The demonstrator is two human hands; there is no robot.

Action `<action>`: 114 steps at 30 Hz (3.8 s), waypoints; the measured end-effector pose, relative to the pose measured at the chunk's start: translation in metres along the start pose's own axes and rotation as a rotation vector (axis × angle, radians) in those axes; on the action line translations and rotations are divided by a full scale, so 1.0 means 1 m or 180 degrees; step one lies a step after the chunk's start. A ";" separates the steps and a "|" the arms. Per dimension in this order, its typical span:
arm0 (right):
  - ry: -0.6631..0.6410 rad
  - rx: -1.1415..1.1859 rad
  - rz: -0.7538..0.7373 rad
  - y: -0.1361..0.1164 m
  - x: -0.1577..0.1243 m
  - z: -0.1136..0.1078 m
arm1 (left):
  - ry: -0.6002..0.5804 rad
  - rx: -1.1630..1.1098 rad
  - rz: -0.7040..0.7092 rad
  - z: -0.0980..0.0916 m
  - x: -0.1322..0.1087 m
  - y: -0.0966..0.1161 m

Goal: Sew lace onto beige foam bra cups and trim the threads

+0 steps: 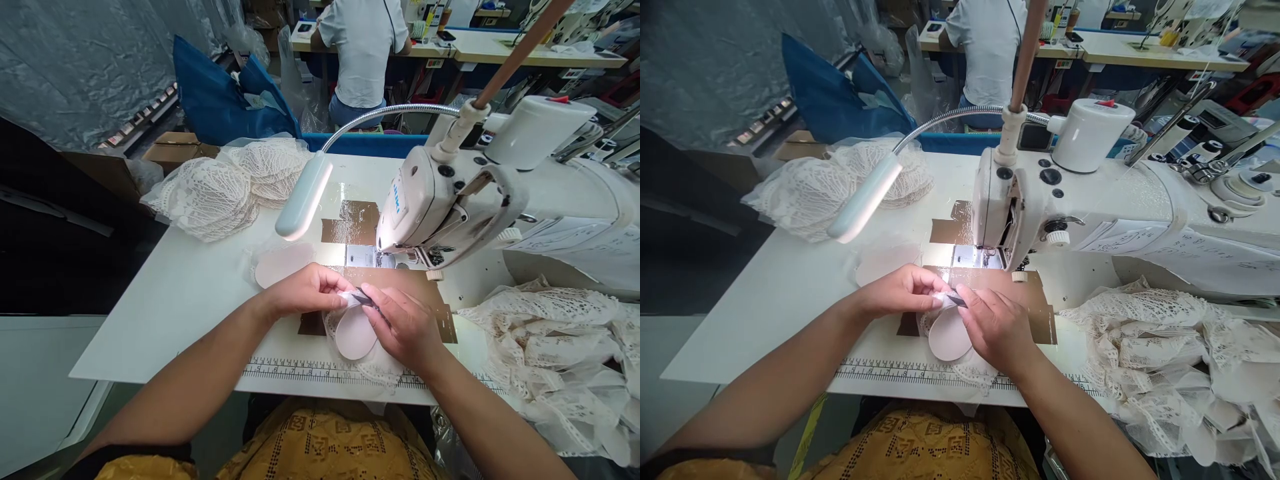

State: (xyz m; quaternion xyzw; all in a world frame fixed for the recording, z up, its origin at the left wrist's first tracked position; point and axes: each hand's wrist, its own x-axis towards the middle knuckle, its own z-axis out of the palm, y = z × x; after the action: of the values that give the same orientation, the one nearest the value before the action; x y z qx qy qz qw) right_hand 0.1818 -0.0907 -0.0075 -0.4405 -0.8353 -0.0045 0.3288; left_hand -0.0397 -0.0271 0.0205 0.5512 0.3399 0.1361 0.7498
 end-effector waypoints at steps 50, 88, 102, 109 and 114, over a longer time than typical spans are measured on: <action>-0.0032 0.0176 0.0432 0.001 0.002 -0.001 | 0.0481 0.0111 0.0293 0.013 0.005 -0.003; -0.0255 0.0948 0.1046 -0.004 0.009 -0.003 | 0.0544 0.0493 0.0245 0.020 0.009 -0.004; -0.0137 0.0801 0.0997 0.002 0.010 -0.009 | 0.0653 0.0698 0.0150 0.020 0.008 -0.001; -0.0310 0.0372 0.0432 0.001 0.006 0.005 | 0.0435 0.0662 0.0076 0.022 0.009 -0.005; -0.0354 0.0487 0.0701 0.003 0.007 0.000 | 0.0508 0.0601 -0.0030 0.022 0.008 -0.002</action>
State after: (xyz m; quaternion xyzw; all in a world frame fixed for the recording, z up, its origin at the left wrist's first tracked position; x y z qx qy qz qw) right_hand 0.1814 -0.0836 -0.0041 -0.5028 -0.7968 0.1197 0.3132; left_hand -0.0195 -0.0392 0.0194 0.6051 0.4124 0.1435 0.6657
